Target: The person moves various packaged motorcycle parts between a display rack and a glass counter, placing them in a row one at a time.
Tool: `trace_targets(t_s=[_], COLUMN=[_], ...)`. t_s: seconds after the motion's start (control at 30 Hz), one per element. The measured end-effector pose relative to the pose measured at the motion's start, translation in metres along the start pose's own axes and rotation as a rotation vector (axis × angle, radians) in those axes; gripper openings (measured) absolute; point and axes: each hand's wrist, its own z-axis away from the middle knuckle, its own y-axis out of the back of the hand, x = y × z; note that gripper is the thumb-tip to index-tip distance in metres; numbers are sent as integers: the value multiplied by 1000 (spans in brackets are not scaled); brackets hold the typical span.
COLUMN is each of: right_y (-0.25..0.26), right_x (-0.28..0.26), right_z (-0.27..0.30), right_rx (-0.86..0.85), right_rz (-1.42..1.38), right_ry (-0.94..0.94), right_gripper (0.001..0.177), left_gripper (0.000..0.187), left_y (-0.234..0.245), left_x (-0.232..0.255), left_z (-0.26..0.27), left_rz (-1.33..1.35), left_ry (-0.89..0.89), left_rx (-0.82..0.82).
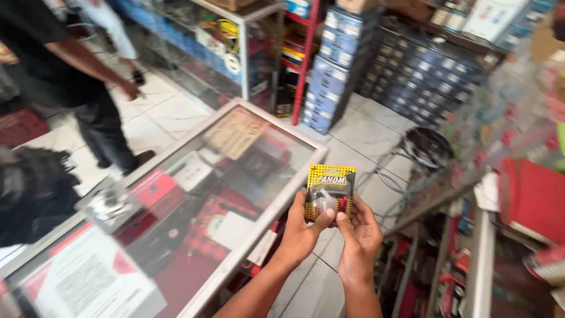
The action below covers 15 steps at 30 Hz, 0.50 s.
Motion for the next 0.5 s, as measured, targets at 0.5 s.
trace_targets(t_s=[0.5], right_y=[-128], right_x=[62], right_z=[40], right_rx=[-425], right_rz=[6], right_ry=[-270], right_gripper=[46], left_gripper=[34], left_y=[123], left_x=[47], left_z=[56], left_rz=[-179], left_ry=[-93], left_rx=[624])
